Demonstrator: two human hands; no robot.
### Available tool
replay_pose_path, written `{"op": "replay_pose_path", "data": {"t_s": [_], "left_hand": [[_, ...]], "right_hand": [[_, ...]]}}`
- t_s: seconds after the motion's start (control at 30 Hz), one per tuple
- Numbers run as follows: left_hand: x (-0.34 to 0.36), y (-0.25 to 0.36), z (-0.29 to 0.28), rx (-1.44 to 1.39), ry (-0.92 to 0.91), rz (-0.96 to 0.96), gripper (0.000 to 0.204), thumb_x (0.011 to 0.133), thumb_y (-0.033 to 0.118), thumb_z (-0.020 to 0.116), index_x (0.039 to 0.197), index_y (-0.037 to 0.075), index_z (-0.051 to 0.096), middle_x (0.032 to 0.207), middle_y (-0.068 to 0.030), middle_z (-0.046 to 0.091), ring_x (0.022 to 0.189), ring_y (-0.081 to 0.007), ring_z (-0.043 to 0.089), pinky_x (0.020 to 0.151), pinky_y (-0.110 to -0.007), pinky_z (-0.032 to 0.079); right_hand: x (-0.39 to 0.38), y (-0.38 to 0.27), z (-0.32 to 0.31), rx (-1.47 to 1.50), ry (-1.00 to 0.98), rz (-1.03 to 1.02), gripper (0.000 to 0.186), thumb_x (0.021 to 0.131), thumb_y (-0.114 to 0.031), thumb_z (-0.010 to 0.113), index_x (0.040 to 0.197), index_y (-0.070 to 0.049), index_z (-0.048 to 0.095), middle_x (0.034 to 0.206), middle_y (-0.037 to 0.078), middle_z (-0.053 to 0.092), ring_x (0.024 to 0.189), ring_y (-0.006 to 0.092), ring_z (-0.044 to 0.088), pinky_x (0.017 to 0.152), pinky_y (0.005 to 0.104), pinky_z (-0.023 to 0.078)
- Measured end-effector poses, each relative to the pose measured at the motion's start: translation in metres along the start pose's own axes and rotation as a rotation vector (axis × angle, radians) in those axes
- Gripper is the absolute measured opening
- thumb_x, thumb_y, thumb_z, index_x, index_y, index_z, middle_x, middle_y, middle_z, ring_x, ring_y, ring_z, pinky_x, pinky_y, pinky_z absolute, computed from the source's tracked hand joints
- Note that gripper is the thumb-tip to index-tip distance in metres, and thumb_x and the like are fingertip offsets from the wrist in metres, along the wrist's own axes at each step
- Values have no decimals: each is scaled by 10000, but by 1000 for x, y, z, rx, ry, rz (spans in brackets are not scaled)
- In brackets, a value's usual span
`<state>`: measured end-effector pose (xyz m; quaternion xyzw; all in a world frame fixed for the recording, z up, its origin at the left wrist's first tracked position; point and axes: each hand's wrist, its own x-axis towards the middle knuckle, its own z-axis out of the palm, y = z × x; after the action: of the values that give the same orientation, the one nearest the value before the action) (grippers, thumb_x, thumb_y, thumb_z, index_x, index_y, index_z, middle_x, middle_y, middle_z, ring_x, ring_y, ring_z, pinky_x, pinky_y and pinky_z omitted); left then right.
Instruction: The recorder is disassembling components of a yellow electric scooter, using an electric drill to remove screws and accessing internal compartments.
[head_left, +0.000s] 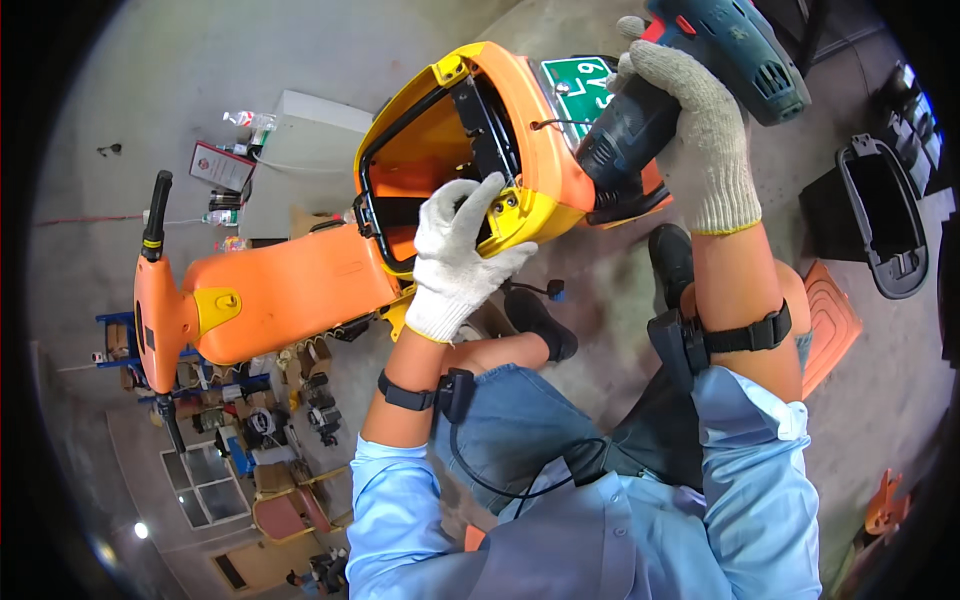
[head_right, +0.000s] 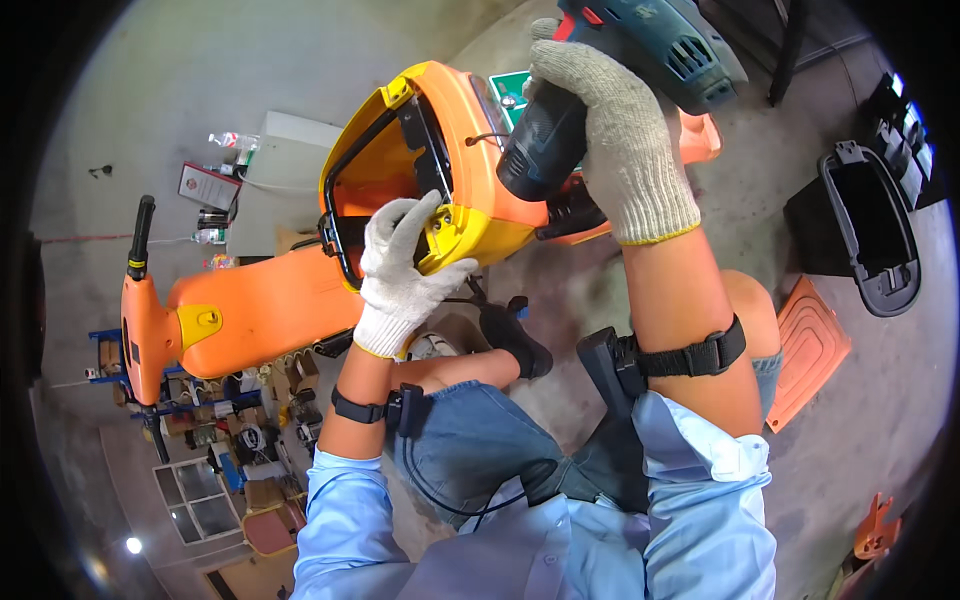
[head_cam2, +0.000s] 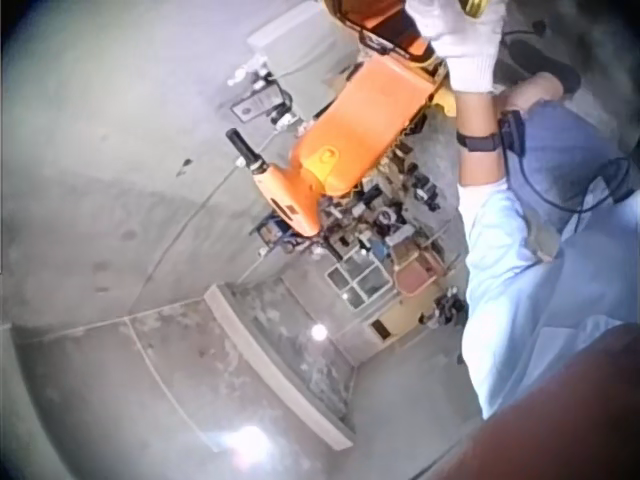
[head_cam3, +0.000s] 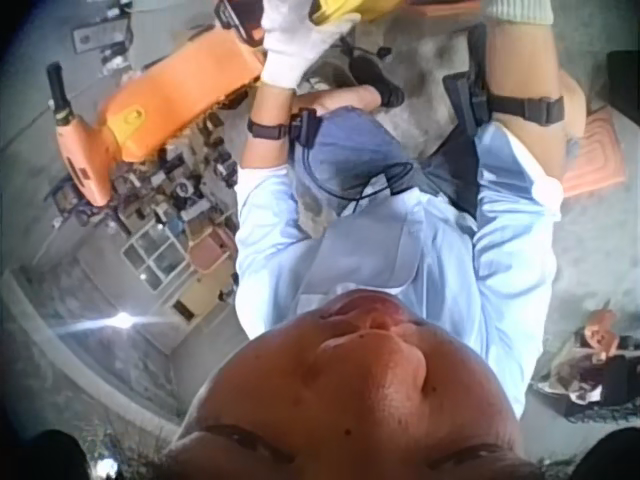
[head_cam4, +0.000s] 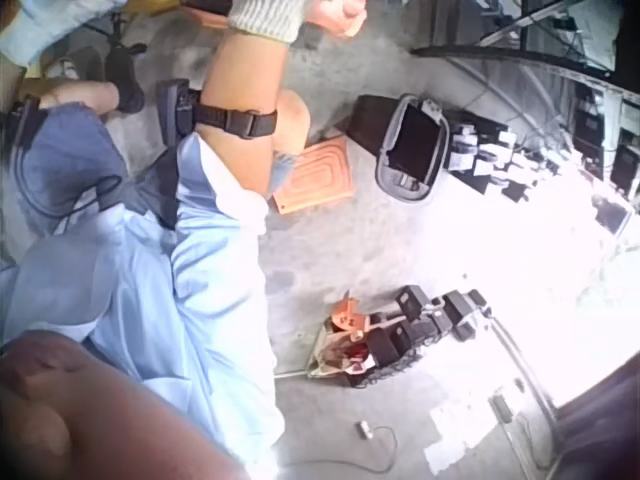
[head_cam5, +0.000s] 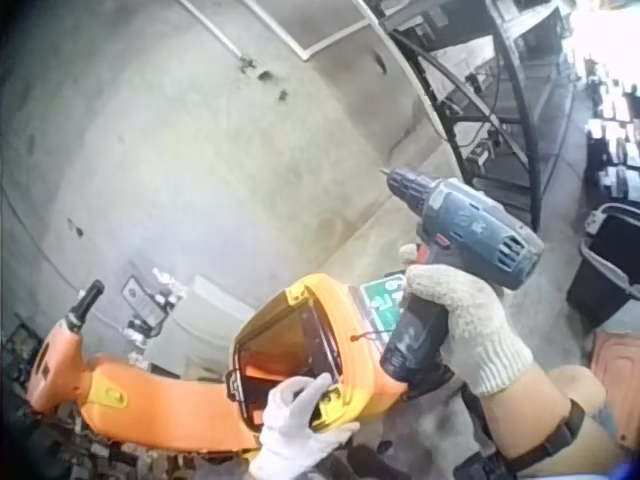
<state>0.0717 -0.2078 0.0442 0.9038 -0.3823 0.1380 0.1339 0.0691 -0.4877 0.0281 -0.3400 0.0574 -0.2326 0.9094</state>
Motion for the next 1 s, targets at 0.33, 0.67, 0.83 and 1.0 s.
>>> {"op": "replay_pose_path", "data": {"t_s": [0.33, 0.67, 0.83, 1.0], "left_hand": [[-2, 12, -7, -271, -39, -219, 789, 650, 122, 950, 1365, 40, 627, 1189, -139, 619, 1061, -257, 666, 898, -347, 582], [-3, 22, -11, -333, -48, -308, 693, 736, 121, 903, 1369, 52, 631, 1181, -117, 633, 1030, -220, 664, 925, -329, 563], [-8, 25, -4, -439, 53, -626, 469, 829, 170, 855, 1240, 43, 670, 1039, -96, 667, 946, -199, 674, 882, -323, 561], [-19, 14, 9, -117, 85, -315, 254, 872, 168, 802, 1024, 7, 677, 953, -156, 651, 864, -333, 666, 782, -404, 546]], "right_hand": [[-4, 26, 26, 5, 56, 115, 564, 747, -55, 818, 1279, -44, 631, 1125, 125, 729, 820, 236, 710, 764, 383, 610], [-6, 24, 32, -44, -14, 94, 567, 784, -86, 803, 1314, -31, 610, 1163, 135, 717, 821, 221, 702, 788, 376, 603], [-17, 20, 31, -34, -55, 105, 328, 833, -112, 775, 1134, -1, 708, 925, 88, 716, 834, 188, 703, 793, 330, 575], [-24, 17, 23, 20, -23, 77, 500, 842, -85, 756, 1309, 14, 608, 1053, 133, 726, 883, 219, 710, 856, 372, 575]]}}
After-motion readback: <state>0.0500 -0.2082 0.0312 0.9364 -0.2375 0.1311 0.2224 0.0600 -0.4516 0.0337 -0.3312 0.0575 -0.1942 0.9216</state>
